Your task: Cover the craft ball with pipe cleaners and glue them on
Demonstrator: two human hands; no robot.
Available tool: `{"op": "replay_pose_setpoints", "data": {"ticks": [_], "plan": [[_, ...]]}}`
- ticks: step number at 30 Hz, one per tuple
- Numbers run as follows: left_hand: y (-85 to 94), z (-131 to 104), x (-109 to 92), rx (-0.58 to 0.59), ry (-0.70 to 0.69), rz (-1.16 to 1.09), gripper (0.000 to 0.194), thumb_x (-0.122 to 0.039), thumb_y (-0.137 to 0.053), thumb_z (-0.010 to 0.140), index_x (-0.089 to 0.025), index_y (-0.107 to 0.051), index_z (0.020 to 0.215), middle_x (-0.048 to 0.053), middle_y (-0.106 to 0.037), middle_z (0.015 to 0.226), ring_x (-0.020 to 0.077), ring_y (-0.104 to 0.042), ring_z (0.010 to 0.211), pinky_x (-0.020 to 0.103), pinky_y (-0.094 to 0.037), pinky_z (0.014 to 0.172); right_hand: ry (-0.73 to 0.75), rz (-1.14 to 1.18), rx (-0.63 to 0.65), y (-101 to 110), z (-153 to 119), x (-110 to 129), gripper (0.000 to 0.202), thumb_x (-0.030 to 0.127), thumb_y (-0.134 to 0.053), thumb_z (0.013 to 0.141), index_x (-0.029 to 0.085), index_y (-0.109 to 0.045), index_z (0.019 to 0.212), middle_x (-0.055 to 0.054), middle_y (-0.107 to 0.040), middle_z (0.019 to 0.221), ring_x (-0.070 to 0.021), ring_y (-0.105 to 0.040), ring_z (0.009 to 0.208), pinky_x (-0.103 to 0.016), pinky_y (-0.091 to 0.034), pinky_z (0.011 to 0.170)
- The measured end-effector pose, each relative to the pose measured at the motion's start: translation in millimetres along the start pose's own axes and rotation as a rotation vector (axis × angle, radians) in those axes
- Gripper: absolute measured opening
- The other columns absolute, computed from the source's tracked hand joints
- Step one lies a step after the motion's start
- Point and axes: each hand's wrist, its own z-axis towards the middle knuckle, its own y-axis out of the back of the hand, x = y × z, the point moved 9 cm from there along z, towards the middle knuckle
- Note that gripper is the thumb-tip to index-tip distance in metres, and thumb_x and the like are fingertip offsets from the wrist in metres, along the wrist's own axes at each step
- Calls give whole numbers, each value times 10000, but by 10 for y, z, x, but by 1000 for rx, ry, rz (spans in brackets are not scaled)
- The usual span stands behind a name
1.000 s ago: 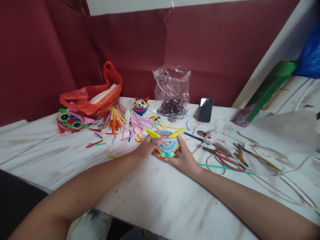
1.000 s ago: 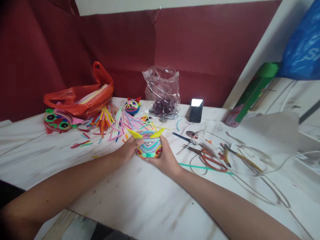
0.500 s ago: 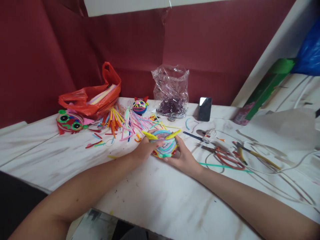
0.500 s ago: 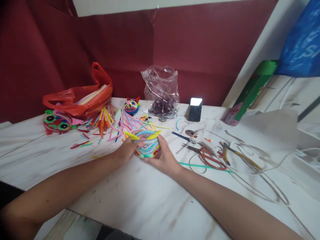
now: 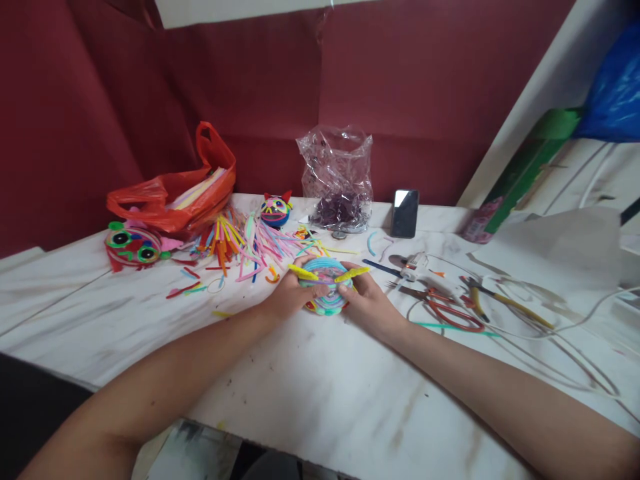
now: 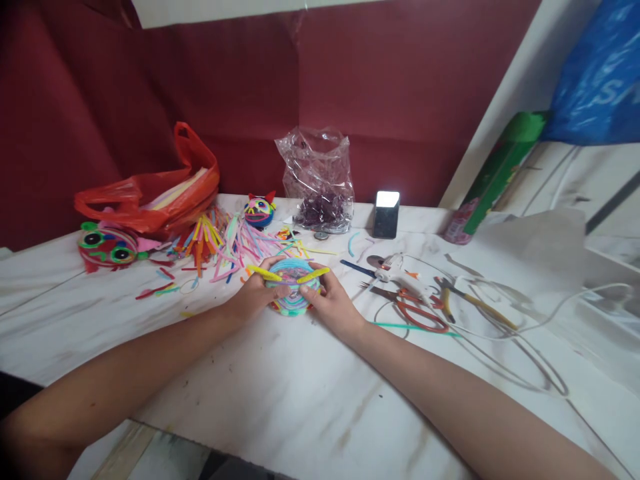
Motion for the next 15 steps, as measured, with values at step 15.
{"op": "replay_pose_setpoints", "data": {"ticks": [15], "plan": [[37,145,142,41,-28,-223,503,-429,-698,746,-192,-590,1175,96,-681,1136,257,-611,1105,402,-438,999,-2,-74,53,-125,-20,80,679,406,-782,633,228,-485,1217,-93,-590,1261,-262,-586,1113,-456,-462,978]]}}
